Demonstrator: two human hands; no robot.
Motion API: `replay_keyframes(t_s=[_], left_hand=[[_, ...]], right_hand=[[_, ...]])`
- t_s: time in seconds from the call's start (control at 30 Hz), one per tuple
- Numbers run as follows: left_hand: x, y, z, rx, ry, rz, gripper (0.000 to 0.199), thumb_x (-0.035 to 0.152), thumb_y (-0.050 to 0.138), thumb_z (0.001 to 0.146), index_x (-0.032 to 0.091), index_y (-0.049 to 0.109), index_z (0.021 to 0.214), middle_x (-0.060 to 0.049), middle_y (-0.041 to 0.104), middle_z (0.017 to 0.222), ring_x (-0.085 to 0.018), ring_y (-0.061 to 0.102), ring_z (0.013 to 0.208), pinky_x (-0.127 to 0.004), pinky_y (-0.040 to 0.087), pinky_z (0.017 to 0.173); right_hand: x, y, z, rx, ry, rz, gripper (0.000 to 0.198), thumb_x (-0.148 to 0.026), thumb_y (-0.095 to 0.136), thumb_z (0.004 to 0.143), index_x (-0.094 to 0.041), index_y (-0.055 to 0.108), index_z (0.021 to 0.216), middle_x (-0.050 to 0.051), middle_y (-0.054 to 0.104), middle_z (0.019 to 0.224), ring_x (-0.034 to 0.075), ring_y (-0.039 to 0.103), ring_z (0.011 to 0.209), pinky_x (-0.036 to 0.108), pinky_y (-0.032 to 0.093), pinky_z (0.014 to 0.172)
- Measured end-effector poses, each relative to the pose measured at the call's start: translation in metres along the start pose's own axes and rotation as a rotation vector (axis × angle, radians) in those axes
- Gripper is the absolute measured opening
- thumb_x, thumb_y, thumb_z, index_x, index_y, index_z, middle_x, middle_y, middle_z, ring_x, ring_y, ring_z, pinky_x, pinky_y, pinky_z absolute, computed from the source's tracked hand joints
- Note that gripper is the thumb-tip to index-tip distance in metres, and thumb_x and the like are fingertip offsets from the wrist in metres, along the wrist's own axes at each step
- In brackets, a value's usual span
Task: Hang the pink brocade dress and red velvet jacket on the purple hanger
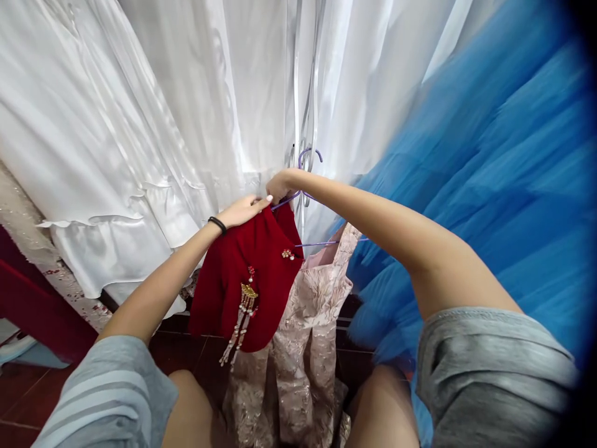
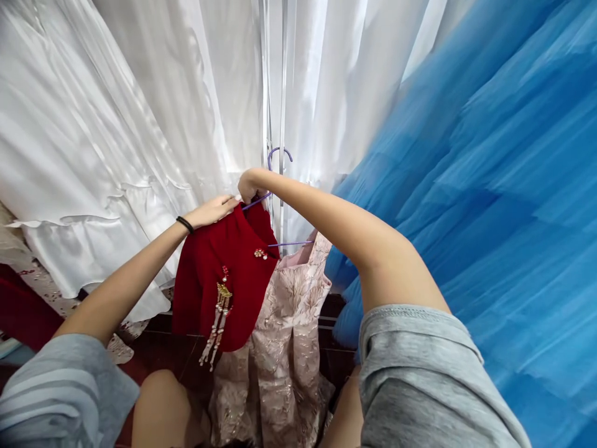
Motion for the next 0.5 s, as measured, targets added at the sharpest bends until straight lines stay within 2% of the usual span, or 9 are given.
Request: replay_keyframes(t_s=[0.07, 0.17, 0.27, 0.33, 0.37, 0.4, 0.43, 0.47, 0.5], left_hand=[[0.0, 0.013, 0.011, -0.124, 0.004, -0.142, 0.045, 0.055, 0.07, 0.068, 0.017, 0.066, 0.092, -0.008, 0.071, 0.097, -0.026, 0.064, 0.095, -0.036, 0.047, 0.088], [-0.001, 0.029, 0.019, -0.261, -0.051, -0.364, 0.046, 0.045, 0.078, 0.059, 0.015, 0.069, 0.092, -0.007, 0.073, 0.099, -0.026, 0.065, 0.098, -0.038, 0.047, 0.096], [-0.004, 0.034, 0.019, -0.291, -0.12, -0.474, 0.043, 0.042, 0.082, 0.059, 0.015, 0.071, 0.091, -0.006, 0.075, 0.095, -0.023, 0.067, 0.092, -0.037, 0.049, 0.095], [-0.007, 0.034, 0.018, -0.328, -0.171, -0.537, 0.041, 0.043, 0.084, 0.06, 0.015, 0.073, 0.088, -0.006, 0.076, 0.091, -0.021, 0.069, 0.084, -0.035, 0.052, 0.09], [-0.009, 0.034, 0.019, -0.355, -0.205, -0.576, 0.038, 0.043, 0.084, 0.062, 0.014, 0.073, 0.086, -0.007, 0.076, 0.088, -0.02, 0.069, 0.081, -0.034, 0.054, 0.087], [-0.011, 0.034, 0.021, -0.369, -0.244, -0.62, 0.035, 0.042, 0.083, 0.064, 0.014, 0.073, 0.083, -0.007, 0.076, 0.086, -0.019, 0.07, 0.078, -0.032, 0.055, 0.083], [-0.013, 0.034, 0.024, -0.369, -0.285, -0.666, 0.031, 0.04, 0.081, 0.067, 0.014, 0.073, 0.081, -0.007, 0.076, 0.084, -0.018, 0.07, 0.075, -0.03, 0.056, 0.08], [-0.015, 0.034, 0.027, -0.359, -0.329, -0.706, 0.025, 0.037, 0.078, 0.071, 0.014, 0.073, 0.08, -0.007, 0.076, 0.081, -0.017, 0.07, 0.072, -0.028, 0.057, 0.077], [-0.017, 0.035, 0.031, -0.346, -0.378, -0.733, 0.02, 0.033, 0.075, 0.073, 0.014, 0.073, 0.079, -0.006, 0.076, 0.079, -0.016, 0.07, 0.069, -0.027, 0.058, 0.074]], right_hand=[[-0.003, -0.002, 0.001, 0.116, 0.01, -0.064, 0.022, -0.008, 0.065, 0.078, 0.003, 0.068, 0.096, 0.006, 0.067, 0.078, 0.019, 0.068, 0.082, 0.029, 0.056, 0.073], [-0.004, -0.004, -0.006, 0.3, 0.016, -0.161, 0.019, -0.011, 0.071, 0.073, -0.001, 0.069, 0.089, 0.006, 0.066, 0.072, 0.019, 0.068, 0.076, 0.03, 0.056, 0.071], [0.015, -0.006, -0.029, 0.637, -0.261, -0.056, 0.019, -0.014, 0.074, 0.071, -0.008, 0.068, 0.088, 0.007, 0.068, 0.077, 0.017, 0.065, 0.075, 0.028, 0.055, 0.072], [0.049, -0.005, -0.05, 0.939, -0.445, 0.149, 0.015, -0.02, 0.063, 0.082, -0.011, 0.066, 0.094, 0.006, 0.069, 0.083, 0.013, 0.063, 0.075, 0.026, 0.053, 0.073], [0.072, -0.002, -0.058, 1.04, -0.445, 0.272, 0.016, -0.021, 0.055, 0.088, -0.011, 0.065, 0.096, 0.007, 0.069, 0.084, 0.012, 0.062, 0.073, 0.025, 0.052, 0.071], [0.099, 0.003, -0.063, 1.059, -0.368, 0.39, 0.019, -0.021, 0.049, 0.091, -0.01, 0.064, 0.096, 0.007, 0.068, 0.083, 0.011, 0.061, 0.069, 0.024, 0.051, 0.067], [0.125, 0.01, -0.065, 0.985, -0.259, 0.487, 0.02, -0.021, 0.046, 0.092, -0.009, 0.063, 0.096, 0.008, 0.068, 0.082, 0.01, 0.06, 0.064, 0.023, 0.05, 0.063], [0.15, 0.019, -0.063, 0.816, -0.16, 0.555, 0.019, -0.02, 0.049, 0.091, -0.008, 0.063, 0.095, 0.008, 0.069, 0.081, 0.01, 0.059, 0.061, 0.022, 0.049, 0.06], [0.17, 0.029, -0.058, 0.578, -0.099, 0.594, 0.017, -0.021, 0.055, 0.087, -0.008, 0.063, 0.095, 0.009, 0.07, 0.082, 0.01, 0.06, 0.061, 0.022, 0.048, 0.058]])
Point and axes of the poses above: each hand's wrist, its own z-axis towards the middle knuckle, its own y-axis out of the palm, x = y × z, the point moved 2 cm from there along z, towards the middle knuckle
